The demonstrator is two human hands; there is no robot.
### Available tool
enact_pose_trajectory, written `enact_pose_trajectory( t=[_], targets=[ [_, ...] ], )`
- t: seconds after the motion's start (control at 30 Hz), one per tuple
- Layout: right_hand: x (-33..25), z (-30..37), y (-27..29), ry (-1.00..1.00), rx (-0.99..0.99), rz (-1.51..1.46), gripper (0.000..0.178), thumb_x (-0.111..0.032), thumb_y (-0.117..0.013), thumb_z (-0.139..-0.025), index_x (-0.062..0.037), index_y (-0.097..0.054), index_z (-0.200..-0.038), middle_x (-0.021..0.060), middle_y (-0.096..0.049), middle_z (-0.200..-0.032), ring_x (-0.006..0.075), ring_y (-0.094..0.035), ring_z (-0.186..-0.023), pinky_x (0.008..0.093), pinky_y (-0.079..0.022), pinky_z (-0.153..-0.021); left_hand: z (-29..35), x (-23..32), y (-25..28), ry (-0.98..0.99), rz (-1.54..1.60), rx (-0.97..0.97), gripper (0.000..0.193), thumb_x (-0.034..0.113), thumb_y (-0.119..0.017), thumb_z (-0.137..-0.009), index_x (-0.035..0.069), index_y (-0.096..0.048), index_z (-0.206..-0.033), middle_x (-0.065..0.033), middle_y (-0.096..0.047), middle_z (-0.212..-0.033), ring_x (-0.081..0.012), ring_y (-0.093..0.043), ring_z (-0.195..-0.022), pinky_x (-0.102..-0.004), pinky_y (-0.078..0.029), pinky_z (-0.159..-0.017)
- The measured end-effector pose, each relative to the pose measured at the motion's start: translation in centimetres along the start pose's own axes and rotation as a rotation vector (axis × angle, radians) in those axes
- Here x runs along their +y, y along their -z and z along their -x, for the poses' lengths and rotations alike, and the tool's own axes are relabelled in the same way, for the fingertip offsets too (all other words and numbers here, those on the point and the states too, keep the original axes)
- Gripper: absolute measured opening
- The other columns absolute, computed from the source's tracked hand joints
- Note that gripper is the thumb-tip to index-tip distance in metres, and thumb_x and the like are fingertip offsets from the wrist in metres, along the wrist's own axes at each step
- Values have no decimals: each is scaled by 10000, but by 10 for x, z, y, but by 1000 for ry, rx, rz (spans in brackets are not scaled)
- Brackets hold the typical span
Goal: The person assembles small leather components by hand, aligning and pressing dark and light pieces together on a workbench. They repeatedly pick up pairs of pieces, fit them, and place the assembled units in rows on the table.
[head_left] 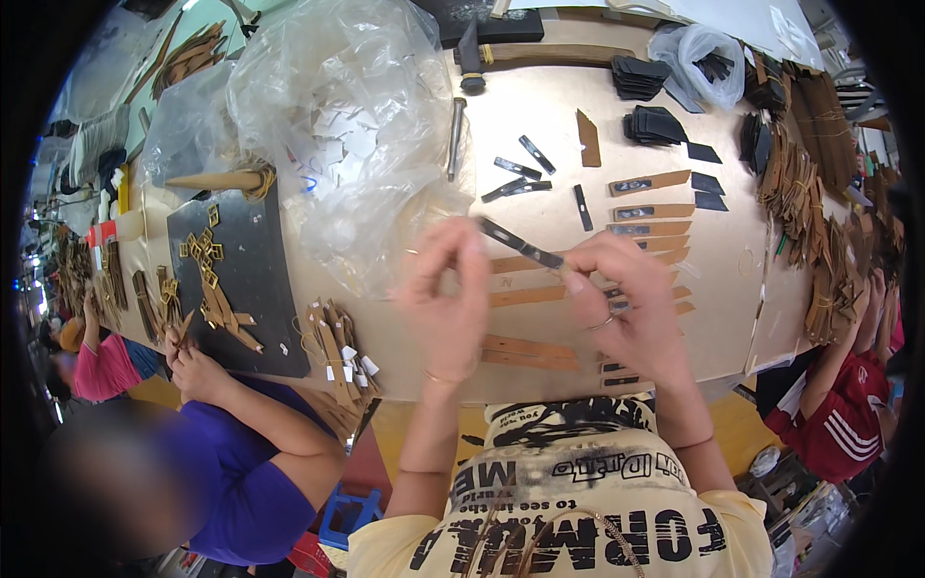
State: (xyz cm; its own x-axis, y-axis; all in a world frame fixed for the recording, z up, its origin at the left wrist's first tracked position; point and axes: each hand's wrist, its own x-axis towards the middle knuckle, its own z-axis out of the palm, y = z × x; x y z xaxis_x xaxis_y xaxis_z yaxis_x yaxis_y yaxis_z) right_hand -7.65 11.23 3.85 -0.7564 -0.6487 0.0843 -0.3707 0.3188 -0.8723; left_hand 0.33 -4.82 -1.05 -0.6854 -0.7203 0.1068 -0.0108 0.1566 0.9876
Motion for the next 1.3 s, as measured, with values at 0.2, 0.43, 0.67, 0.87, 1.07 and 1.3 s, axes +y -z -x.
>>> enact_pose_trajectory(
  t=[0.2, 0.43, 0.67, 0.87, 1.07, 1.3],
  targets=[
    [13, 14, 7, -80, -74, -181, 83, -47, -606, -893, 36, -613, -886, 84, -608, -835, 167, -558, -745, 277, -439, -676, -14, -19, 8, -223, -519, 6, 312, -29, -643, -889, -4, -657, -1199, -98, -698, -1032, -86, -585, -676, -235, -459, -609],
    [24, 21, 5, -32, -192, -167, 97, -54, -632, -899, 14, -620, -967, 95, -619, -884, 221, -586, -774, 305, -460, -691, 18, -6, 22, 586, 399, -433, 309, 17, -642, -932, -24, -621, -1238, -86, -703, -1000, -92, -614, -712, -232, -491, -650],
    [33, 19, -18, -78, -220, 27, 177, -134, -693, -888, -35, -651, -1029, 84, -630, -897, 225, -593, -776, 322, -471, -683, 30, -17, 35, 686, 299, -451, 194, 55, -677, -929, -48, -677, -1094, -77, -711, -905, -84, -636, -744, -205, -515, -673],
    [44, 15, -52, -320, -224, -91, 190, -181, -705, -887, -7, -681, -959, 105, -647, -816, 226, -612, -663, 346, -488, -639, 33, -29, 34, 638, 176, -372, 162, 50, -689, -918, -51, -704, -1044, -85, -716, -878, -93, -648, -724, -205, -508, -663],
    [44, 13, -63, -268, -130, 97, 106, -80, -705, -874, 12, -689, -924, 90, -639, -794, 174, -626, -644, 290, -469, -590, 31, -43, 28, 472, 14, -278, 129, 45, -699, -903, -20, -733, -1009, -53, -691, -853, -80, -629, -706, -219, -500, -657],
    [36, 7, -69, -438, -43, 177, 140, -176, -726, -850, -38, -706, -854, 85, -662, -828, 246, -637, -668, 367, -491, -626, 32, -46, 20, 468, -161, -185, 116, 38, -724, -869, -10, -735, -975, -54, -680, -783, -68, -577, -648, -220, -478, -611]
  ],
)
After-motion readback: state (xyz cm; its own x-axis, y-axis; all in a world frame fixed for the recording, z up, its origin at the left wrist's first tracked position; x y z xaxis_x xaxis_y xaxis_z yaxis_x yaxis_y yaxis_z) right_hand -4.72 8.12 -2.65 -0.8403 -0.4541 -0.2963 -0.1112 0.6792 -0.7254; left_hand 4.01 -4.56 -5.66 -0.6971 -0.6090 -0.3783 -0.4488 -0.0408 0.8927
